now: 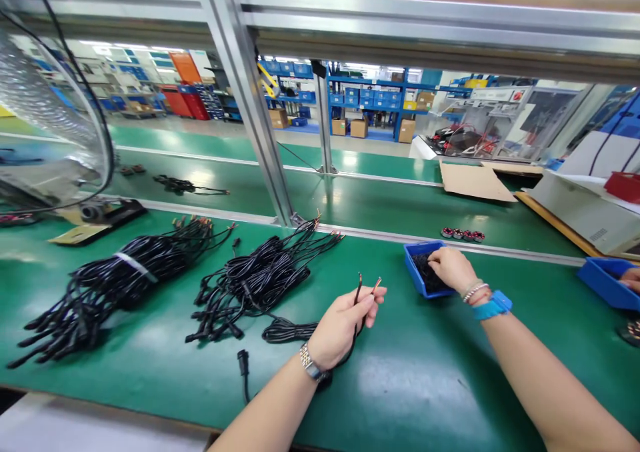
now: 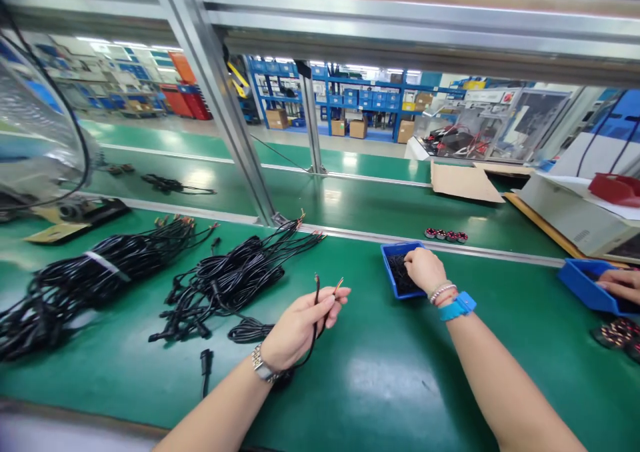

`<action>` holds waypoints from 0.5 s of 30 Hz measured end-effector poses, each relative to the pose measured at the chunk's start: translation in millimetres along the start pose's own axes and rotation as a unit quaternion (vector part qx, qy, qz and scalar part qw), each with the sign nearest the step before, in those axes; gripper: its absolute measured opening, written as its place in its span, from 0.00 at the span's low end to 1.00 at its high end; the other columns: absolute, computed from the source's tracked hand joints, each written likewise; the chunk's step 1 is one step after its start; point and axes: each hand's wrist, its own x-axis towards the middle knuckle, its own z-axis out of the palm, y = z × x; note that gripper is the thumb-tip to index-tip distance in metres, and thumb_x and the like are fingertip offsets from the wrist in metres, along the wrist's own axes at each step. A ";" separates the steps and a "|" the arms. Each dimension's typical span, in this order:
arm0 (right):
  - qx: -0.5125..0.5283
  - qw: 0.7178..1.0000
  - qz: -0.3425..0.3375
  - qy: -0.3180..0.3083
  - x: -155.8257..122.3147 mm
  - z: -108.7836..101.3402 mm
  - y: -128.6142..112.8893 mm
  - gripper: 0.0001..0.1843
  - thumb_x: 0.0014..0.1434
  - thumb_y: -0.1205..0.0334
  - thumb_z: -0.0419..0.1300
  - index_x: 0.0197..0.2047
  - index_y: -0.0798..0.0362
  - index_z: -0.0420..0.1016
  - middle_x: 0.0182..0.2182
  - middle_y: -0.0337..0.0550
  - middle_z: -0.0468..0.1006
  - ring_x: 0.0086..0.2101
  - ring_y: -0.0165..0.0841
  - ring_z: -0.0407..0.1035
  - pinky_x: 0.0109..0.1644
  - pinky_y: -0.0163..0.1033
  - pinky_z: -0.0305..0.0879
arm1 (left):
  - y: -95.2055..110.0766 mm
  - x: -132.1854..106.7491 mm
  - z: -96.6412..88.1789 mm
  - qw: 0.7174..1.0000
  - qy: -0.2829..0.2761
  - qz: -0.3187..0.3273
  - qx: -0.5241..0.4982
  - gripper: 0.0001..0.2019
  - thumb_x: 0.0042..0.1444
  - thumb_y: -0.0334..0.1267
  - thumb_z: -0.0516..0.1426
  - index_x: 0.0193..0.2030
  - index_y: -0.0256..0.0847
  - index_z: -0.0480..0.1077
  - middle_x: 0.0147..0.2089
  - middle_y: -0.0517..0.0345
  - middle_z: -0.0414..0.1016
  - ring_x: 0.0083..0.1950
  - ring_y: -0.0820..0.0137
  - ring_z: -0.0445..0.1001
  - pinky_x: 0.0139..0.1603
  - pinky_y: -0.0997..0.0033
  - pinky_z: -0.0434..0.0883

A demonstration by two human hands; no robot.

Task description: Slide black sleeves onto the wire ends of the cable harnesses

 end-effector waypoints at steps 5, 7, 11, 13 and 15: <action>0.075 0.996 -0.049 -0.014 3.1 -1.9 6.5 0.12 0.52 0.61 0.53 0.33 0.53 0.78 0.34 0.42 0.78 0.36 0.33 0.71 0.42 0.34 0.62 | -1.8 7.5 -4.8 0.999 0.045 -0.026 0.001 0.16 0.49 0.46 0.57 0.37 0.33 0.70 0.27 0.56 0.69 0.23 0.78 0.64 0.25 0.76 0.59; 0.117 0.991 -0.061 -0.019 2.7 -1.0 7.2 0.13 0.52 0.59 0.53 0.34 0.53 0.78 0.34 0.40 0.78 0.35 0.31 0.71 0.41 0.33 0.63 | -1.3 8.1 -6.3 0.997 0.064 -0.028 0.018 0.18 0.48 0.47 0.57 0.40 0.34 0.69 0.24 0.61 0.66 0.19 0.80 0.58 0.20 0.78 0.53; 0.288 0.957 -0.020 -0.039 0.3 2.0 9.7 0.16 0.50 0.55 0.55 0.36 0.56 0.77 0.32 0.43 0.78 0.25 0.30 0.68 0.31 0.35 0.64 | 0.5 8.5 -7.0 0.996 0.091 -0.010 0.018 0.19 0.48 0.48 0.57 0.40 0.34 0.70 0.22 0.64 0.61 0.20 0.82 0.50 0.18 0.79 0.45; 0.369 0.928 0.012 -0.046 -1.6 2.0 10.9 0.17 0.47 0.53 0.58 0.35 0.58 0.77 0.28 0.43 0.77 0.20 0.27 0.63 0.25 0.34 0.61 | 0.6 8.9 -6.4 0.996 0.091 -0.008 0.014 0.18 0.48 0.48 0.57 0.39 0.34 0.70 0.23 0.63 0.62 0.20 0.81 0.50 0.18 0.79 0.44; 0.435 0.900 0.022 -0.035 -5.2 -0.8 8.5 0.17 0.44 0.53 0.61 0.32 0.59 0.76 0.25 0.42 0.75 0.18 0.25 0.60 0.24 0.33 0.59 | -0.2 9.3 -5.7 0.996 0.092 -0.008 0.019 0.17 0.48 0.47 0.57 0.37 0.35 0.70 0.23 0.61 0.65 0.20 0.82 0.49 0.18 0.79 0.44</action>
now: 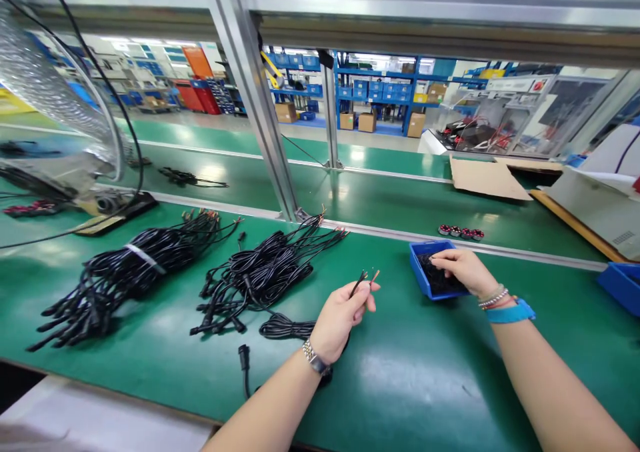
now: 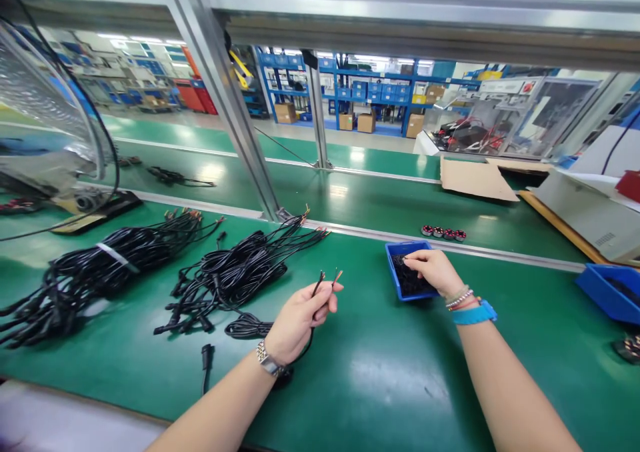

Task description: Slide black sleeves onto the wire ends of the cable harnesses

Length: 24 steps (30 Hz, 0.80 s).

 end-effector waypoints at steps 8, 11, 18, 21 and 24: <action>0.132 0.981 -0.093 -0.108 -34.2 43.6 -73.9 0.13 0.50 0.55 0.59 0.31 0.58 0.73 0.25 0.43 0.75 0.24 0.27 0.66 0.30 0.34 0.62 | -2.0 1.4 -1.7 0.999 0.022 0.020 -0.013 0.13 0.46 0.42 0.60 0.35 0.34 0.70 0.27 0.58 0.70 0.20 0.83 0.51 0.19 0.79 0.45; 0.159 0.969 -0.121 -0.142 -42.1 63.2 -95.0 0.11 0.51 0.57 0.58 0.30 0.58 0.73 0.26 0.42 0.75 0.24 0.27 0.66 0.30 0.34 0.63 | -0.2 0.7 -2.5 0.999 0.022 0.024 -0.016 0.12 0.46 0.42 0.60 0.33 0.34 0.70 0.25 0.60 0.68 0.19 0.83 0.51 0.19 0.78 0.44; 0.188 0.965 -0.117 -0.139 -43.5 72.2 -95.1 0.10 0.51 0.58 0.58 0.30 0.58 0.72 0.25 0.42 0.75 0.22 0.25 0.65 0.28 0.33 0.62 | 0.1 -0.8 -2.7 0.999 0.014 0.026 0.019 0.11 0.46 0.42 0.60 0.28 0.34 0.68 0.23 0.62 0.65 0.20 0.83 0.50 0.20 0.77 0.44; 0.185 0.964 -0.119 -0.149 -43.5 68.7 -94.2 0.09 0.51 0.59 0.58 0.30 0.58 0.71 0.25 0.41 0.75 0.22 0.25 0.65 0.28 0.33 0.62 | -0.8 -0.9 -2.9 0.999 0.014 0.027 0.032 0.11 0.45 0.42 0.60 0.28 0.34 0.68 0.23 0.63 0.64 0.20 0.83 0.49 0.20 0.77 0.44; 0.170 0.966 -0.116 -0.155 -43.4 66.7 -95.2 0.09 0.51 0.60 0.58 0.30 0.58 0.72 0.25 0.41 0.75 0.21 0.24 0.64 0.26 0.32 0.60 | -1.3 -1.1 -3.0 0.999 0.014 0.029 0.040 0.11 0.45 0.42 0.60 0.28 0.34 0.68 0.23 0.63 0.63 0.20 0.82 0.49 0.20 0.77 0.43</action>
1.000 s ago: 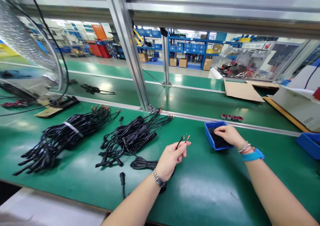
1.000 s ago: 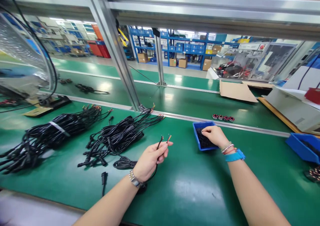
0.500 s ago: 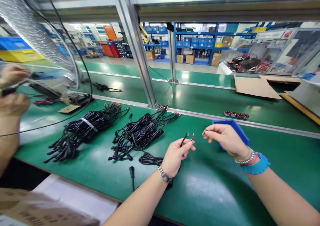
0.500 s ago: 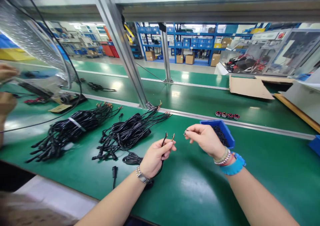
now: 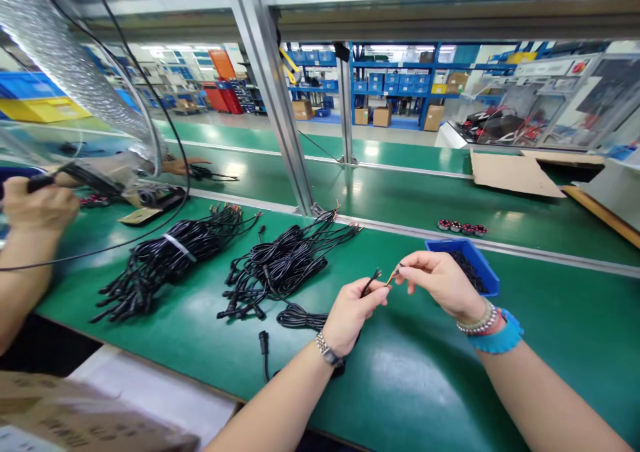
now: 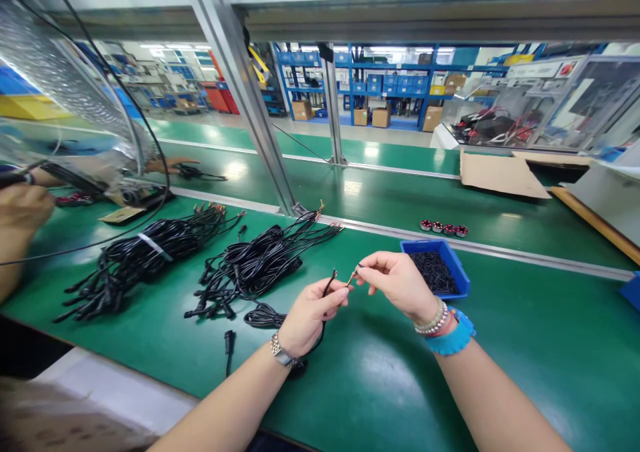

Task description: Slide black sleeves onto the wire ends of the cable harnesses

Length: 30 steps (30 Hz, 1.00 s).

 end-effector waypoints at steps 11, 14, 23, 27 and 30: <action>-0.045 0.997 0.045 -0.049 0.6 3.8 9.4 0.10 0.51 0.58 0.58 0.28 0.58 0.72 0.20 0.38 0.69 0.18 0.22 0.58 0.20 0.29 0.54 | -1.4 0.4 -0.1 0.999 -0.018 0.012 -0.027 0.11 0.48 0.41 0.59 0.27 0.34 0.66 0.23 0.62 0.63 0.20 0.83 0.49 0.20 0.77 0.43; -0.045 0.996 0.056 -0.050 1.4 8.7 11.9 0.11 0.50 0.57 0.58 0.27 0.58 0.72 0.18 0.37 0.68 0.18 0.22 0.57 0.19 0.29 0.52 | -2.5 1.2 -0.4 0.999 -0.015 0.016 -0.042 0.11 0.48 0.41 0.58 0.26 0.34 0.65 0.23 0.62 0.63 0.19 0.83 0.49 0.19 0.77 0.44; -0.140 0.979 -0.102 0.106 -3.0 9.5 3.2 0.09 0.52 0.60 0.57 0.30 0.56 0.74 0.25 0.42 0.75 0.27 0.29 0.66 0.30 0.34 0.63 | -4.7 3.2 -4.2 0.997 0.067 0.045 -0.018 0.11 0.46 0.40 0.60 0.26 0.36 0.63 0.22 0.66 0.57 0.20 0.82 0.49 0.19 0.79 0.46; -0.189 0.964 -0.153 0.104 -3.9 12.3 4.9 0.07 0.53 0.63 0.56 0.29 0.55 0.74 0.26 0.42 0.75 0.27 0.29 0.67 0.32 0.34 0.63 | -4.8 3.5 -4.4 0.997 0.068 0.043 -0.015 0.11 0.46 0.40 0.60 0.26 0.36 0.62 0.22 0.66 0.56 0.21 0.82 0.48 0.19 0.79 0.46; -0.205 0.959 -0.165 0.104 -3.4 12.3 6.3 0.06 0.54 0.64 0.56 0.30 0.55 0.74 0.26 0.41 0.75 0.27 0.29 0.67 0.31 0.34 0.63 | -4.9 3.4 -4.5 0.997 0.064 0.042 -0.016 0.11 0.46 0.40 0.60 0.26 0.36 0.62 0.22 0.66 0.56 0.21 0.82 0.48 0.19 0.79 0.46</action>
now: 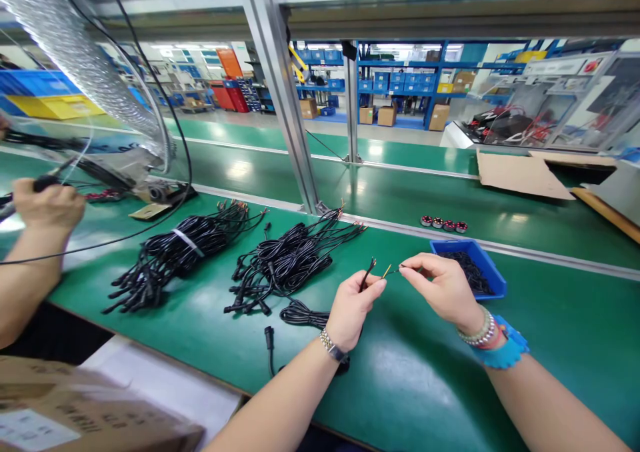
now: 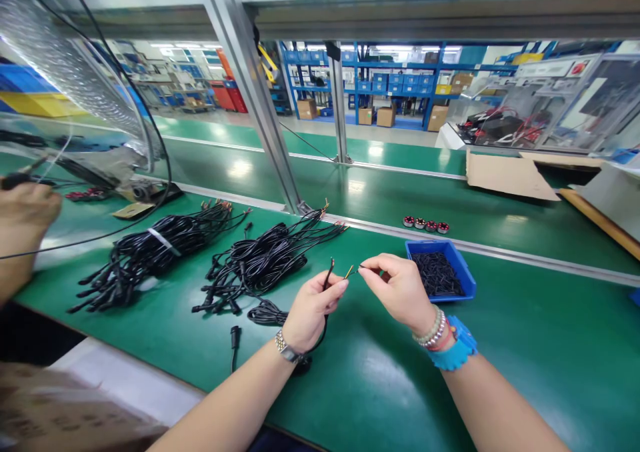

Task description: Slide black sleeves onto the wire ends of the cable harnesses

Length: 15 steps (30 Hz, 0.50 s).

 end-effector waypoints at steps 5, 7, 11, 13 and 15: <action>-0.001 1.000 -0.003 0.001 -0.2 -0.1 -0.9 0.06 0.54 0.64 0.56 0.29 0.55 0.73 0.26 0.41 0.75 0.27 0.28 0.66 0.31 0.34 0.62 | -0.4 -0.4 -0.3 1.000 -0.001 -0.001 0.001 0.11 0.46 0.40 0.60 0.26 0.36 0.62 0.22 0.66 0.56 0.21 0.82 0.48 0.19 0.79 0.46; 0.002 1.000 -0.003 0.001 -0.5 -0.1 -1.9 0.06 0.54 0.64 0.56 0.29 0.55 0.73 0.26 0.40 0.75 0.27 0.28 0.66 0.30 0.33 0.62 | -0.3 -0.5 -0.3 1.000 -0.001 -0.002 0.001 0.12 0.46 0.40 0.60 0.26 0.36 0.62 0.22 0.66 0.55 0.21 0.82 0.48 0.19 0.79 0.46; 0.007 1.000 0.000 -0.002 -0.1 0.8 -1.8 0.06 0.54 0.64 0.56 0.29 0.54 0.73 0.25 0.40 0.74 0.26 0.28 0.66 0.30 0.33 0.61 | 1.0 -0.8 0.2 1.000 -0.001 -0.005 -0.005 0.12 0.45 0.41 0.60 0.26 0.36 0.62 0.22 0.66 0.56 0.21 0.82 0.48 0.19 0.79 0.45; 0.014 1.000 0.019 -0.001 0.4 1.5 -0.3 0.07 0.54 0.62 0.56 0.29 0.54 0.74 0.26 0.41 0.74 0.27 0.29 0.66 0.30 0.34 0.61 | 2.1 -1.3 0.8 1.000 -0.003 -0.008 -0.013 0.12 0.45 0.41 0.61 0.25 0.36 0.62 0.22 0.66 0.55 0.20 0.82 0.48 0.19 0.79 0.45; 0.030 0.998 0.055 0.004 0.8 2.5 1.5 0.08 0.53 0.60 0.57 0.29 0.54 0.74 0.25 0.41 0.74 0.27 0.29 0.66 0.30 0.34 0.62 | 3.2 -2.1 1.5 1.000 -0.009 -0.010 -0.020 0.13 0.44 0.41 0.61 0.25 0.36 0.62 0.22 0.66 0.56 0.20 0.82 0.48 0.19 0.78 0.45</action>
